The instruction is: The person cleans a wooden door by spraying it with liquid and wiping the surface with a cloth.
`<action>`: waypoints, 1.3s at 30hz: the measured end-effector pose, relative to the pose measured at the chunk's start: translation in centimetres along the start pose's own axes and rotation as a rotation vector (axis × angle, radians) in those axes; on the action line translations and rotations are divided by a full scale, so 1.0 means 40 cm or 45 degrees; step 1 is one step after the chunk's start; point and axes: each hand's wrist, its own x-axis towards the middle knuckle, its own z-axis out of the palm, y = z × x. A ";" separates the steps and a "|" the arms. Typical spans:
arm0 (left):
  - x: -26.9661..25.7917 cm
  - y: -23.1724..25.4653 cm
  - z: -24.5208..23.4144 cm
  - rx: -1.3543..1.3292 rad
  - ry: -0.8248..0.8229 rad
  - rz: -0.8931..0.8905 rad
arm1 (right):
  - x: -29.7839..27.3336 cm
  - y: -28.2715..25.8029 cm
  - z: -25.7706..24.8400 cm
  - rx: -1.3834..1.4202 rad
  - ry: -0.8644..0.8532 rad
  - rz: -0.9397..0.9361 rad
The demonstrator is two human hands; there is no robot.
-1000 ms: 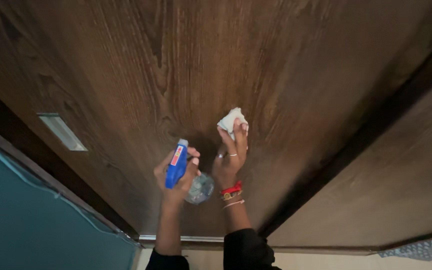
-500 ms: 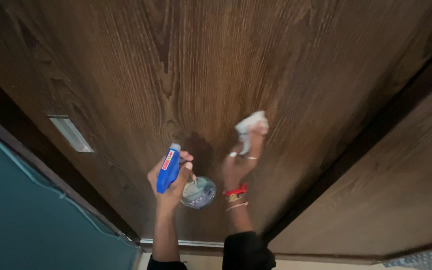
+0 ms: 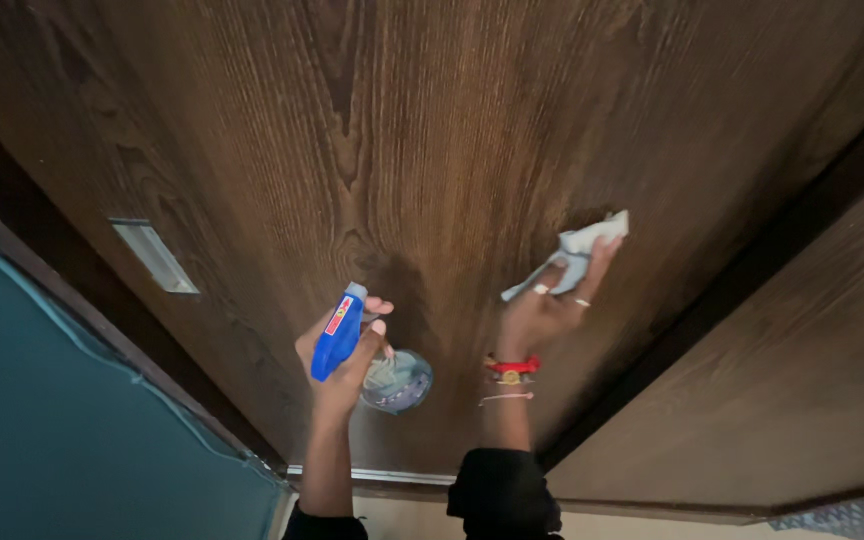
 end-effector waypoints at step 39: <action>0.012 -0.016 0.042 -0.045 -0.102 -0.008 | -0.035 -0.060 0.007 0.006 -0.243 -0.115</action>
